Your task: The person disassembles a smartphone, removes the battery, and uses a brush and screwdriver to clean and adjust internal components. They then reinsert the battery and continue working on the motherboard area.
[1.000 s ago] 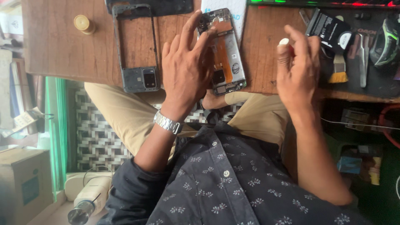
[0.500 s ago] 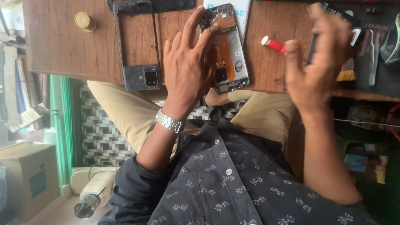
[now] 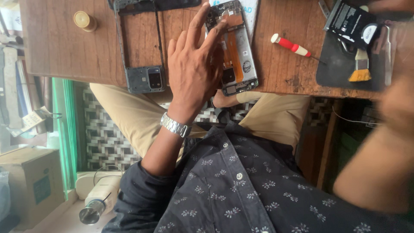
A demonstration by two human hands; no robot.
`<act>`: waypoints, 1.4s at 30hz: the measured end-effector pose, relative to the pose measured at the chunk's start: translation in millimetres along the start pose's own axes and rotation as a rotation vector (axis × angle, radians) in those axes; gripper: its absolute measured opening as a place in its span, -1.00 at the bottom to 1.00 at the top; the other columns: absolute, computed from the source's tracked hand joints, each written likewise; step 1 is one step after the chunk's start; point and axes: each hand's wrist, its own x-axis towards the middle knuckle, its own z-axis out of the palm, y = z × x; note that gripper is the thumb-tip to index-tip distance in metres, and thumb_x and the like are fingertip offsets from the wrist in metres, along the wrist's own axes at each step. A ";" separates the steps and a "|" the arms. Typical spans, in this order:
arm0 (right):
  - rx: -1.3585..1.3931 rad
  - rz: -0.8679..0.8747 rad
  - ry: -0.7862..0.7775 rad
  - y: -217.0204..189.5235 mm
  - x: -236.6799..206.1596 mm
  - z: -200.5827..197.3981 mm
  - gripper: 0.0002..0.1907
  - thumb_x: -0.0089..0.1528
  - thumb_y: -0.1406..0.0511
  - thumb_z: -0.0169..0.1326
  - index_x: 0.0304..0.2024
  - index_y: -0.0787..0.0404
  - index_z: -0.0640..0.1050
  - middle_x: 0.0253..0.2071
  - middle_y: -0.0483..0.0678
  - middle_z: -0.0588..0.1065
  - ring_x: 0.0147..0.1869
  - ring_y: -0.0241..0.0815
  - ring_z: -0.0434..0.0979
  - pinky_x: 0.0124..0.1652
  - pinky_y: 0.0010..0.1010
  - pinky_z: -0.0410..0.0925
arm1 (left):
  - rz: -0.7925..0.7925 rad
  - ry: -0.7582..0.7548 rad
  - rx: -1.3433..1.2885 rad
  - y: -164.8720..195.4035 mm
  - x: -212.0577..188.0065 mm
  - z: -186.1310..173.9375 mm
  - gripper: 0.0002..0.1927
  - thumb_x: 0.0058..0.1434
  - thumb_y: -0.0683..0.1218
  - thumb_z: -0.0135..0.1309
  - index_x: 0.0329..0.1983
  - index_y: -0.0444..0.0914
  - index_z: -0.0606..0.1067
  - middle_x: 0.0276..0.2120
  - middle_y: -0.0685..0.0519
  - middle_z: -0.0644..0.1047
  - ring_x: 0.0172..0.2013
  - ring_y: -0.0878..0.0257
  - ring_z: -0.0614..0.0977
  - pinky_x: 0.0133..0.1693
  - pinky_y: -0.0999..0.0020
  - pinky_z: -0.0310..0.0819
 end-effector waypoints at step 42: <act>-0.376 -0.070 -0.062 68.1 6.0 89.1 -0.58 0.41 0.11 0.28 0.09 0.33 0.63 0.01 0.06 0.51 0.10 0.02 0.36 0.05 -0.16 0.32 | -0.071 0.171 -0.315 -1.6 3.2 2.5 -0.51 0.50 -0.08 0.17 0.38 -0.22 0.27 0.28 -0.03 0.40 0.26 0.10 0.50 0.24 0.21 0.45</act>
